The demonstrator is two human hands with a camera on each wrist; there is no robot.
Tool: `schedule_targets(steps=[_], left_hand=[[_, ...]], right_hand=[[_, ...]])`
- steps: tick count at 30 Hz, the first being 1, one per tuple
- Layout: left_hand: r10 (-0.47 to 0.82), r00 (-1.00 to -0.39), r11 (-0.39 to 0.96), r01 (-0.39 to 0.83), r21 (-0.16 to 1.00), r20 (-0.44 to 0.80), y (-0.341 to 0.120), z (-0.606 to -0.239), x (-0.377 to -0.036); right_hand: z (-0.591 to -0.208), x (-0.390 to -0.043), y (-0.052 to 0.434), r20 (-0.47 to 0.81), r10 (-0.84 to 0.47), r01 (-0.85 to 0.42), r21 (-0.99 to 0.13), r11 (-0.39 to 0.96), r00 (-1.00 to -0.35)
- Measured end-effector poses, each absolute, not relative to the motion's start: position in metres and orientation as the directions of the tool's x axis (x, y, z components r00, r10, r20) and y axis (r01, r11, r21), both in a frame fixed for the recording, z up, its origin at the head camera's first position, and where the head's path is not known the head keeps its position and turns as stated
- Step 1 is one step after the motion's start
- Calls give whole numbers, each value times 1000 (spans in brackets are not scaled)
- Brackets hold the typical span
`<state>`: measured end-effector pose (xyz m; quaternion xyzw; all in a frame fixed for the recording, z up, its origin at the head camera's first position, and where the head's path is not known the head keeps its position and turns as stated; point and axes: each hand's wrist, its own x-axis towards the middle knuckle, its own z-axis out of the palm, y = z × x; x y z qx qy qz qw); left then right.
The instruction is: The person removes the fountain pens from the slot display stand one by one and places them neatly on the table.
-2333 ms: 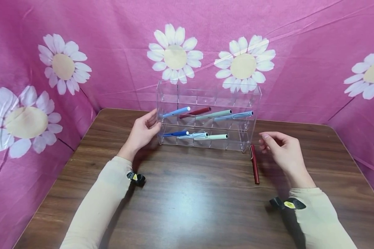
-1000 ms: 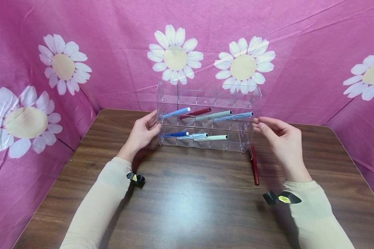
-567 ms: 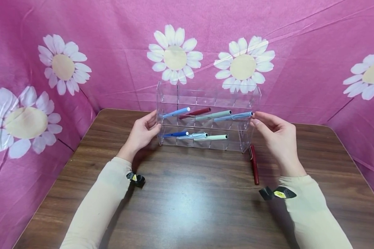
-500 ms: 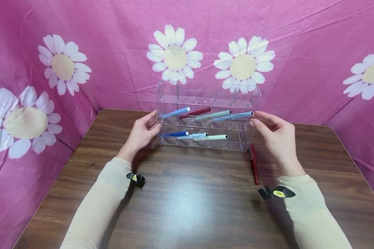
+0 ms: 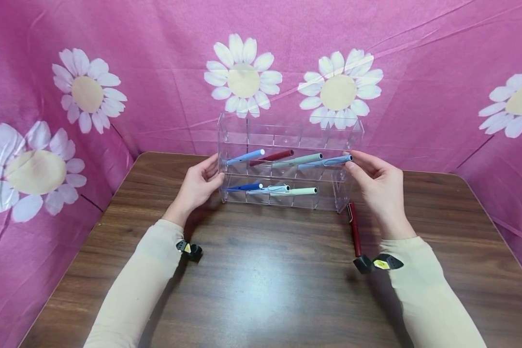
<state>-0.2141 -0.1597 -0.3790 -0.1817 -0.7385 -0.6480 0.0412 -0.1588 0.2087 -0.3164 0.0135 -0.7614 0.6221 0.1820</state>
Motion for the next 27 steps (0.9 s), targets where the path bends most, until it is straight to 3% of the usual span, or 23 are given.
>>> schedule_targets(steps=[8,27], left_hand=[[222,-927,86,327,941,302,-160,-380,-215],[218,-925,93,337,937,311,-160,-381,-214]], right_hand=[[-321,-163,205,307,194,-289,-950,117,-932],[-341,-176,215,296,222,-297,-954,31,-929]])
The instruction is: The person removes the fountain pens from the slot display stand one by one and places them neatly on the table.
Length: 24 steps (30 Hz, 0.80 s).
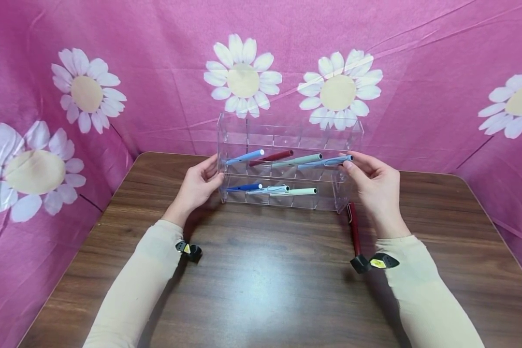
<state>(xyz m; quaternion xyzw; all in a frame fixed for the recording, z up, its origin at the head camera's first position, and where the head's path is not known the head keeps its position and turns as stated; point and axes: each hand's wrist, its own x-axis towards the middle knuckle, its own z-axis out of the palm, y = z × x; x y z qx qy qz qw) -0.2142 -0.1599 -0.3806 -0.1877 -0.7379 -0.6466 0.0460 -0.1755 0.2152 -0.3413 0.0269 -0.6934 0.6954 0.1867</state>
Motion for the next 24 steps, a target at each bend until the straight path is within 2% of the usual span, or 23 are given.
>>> schedule_targets(steps=[4,24], left_hand=[[217,-926,94,335,937,309,-160,-381,-214],[218,-927,94,330,939,304,-160,-380,-214]], right_hand=[[-340,-175,215,303,236,-312,-950,-1,-923],[-325,-164,218,350,305,-364,-931,12,-886]])
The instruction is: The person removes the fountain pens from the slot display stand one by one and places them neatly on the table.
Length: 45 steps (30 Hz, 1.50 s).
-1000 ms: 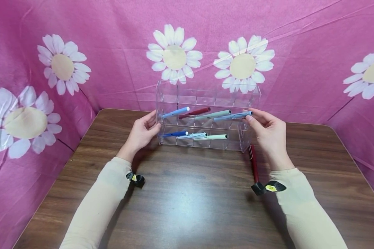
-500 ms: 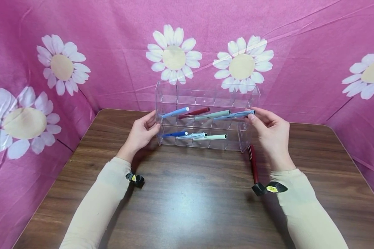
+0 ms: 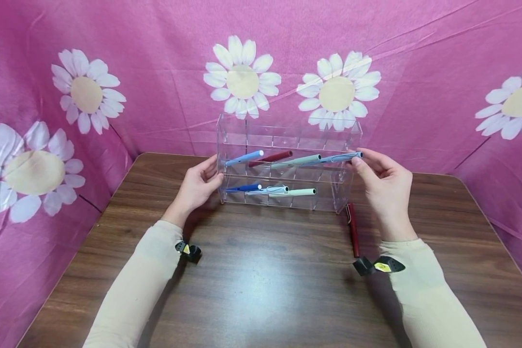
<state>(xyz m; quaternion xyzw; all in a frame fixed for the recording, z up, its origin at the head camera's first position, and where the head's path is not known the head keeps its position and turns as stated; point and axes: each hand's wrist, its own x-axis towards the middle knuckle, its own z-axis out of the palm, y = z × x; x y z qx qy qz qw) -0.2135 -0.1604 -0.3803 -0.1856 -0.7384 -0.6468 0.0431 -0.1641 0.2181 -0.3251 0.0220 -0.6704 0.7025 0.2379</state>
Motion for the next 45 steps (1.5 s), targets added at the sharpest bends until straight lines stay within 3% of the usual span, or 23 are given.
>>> schedule_targets(steps=[7,18,45], left_hand=[[220,-926,81,332,940,308,-159,-380,-213],[218,-929,83,323,943,299,-160,-381,-214],[222,-921,97,349,932,321,-159,-379,-213]], right_hand=[[-318,-159,221,408,302,-430,-903,-7,-861],[-309,-155,228,448,304,-512,-841,-173,-840],[-305,-149,242,478,354,-567,-796,-214,-804]])
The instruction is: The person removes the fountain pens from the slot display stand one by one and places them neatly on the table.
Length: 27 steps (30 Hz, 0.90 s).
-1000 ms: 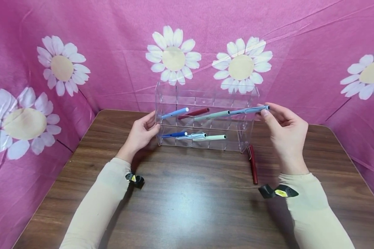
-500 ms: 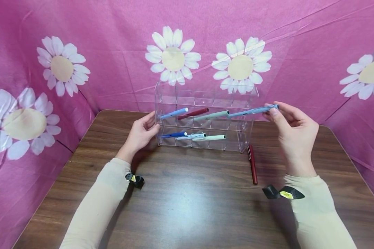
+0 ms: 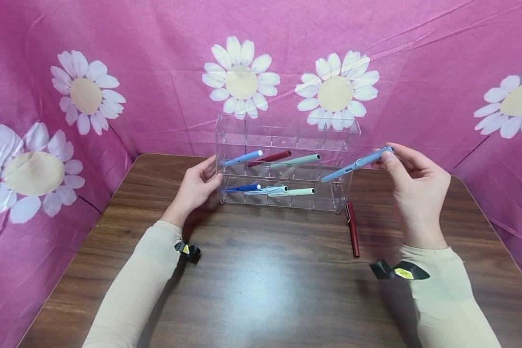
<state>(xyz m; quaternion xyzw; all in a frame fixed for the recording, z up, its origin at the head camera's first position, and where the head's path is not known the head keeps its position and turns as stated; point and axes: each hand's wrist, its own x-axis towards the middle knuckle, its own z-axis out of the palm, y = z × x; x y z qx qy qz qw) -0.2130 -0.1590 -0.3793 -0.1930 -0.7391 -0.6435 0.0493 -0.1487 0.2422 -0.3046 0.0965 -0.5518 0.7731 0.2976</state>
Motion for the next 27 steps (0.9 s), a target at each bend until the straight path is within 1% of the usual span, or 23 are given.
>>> schedule_targets(steps=[16,27], left_hand=[[218,-924,89,340,936,315,-160,-381,-214],[218,-921,77,347,935,324,-159,-382,-214]], right_hand=[[-311,-148,248,437,424,-527,-842,-118,-793],[-326,-148,255,398,445,-467,-883,-52,-802]])
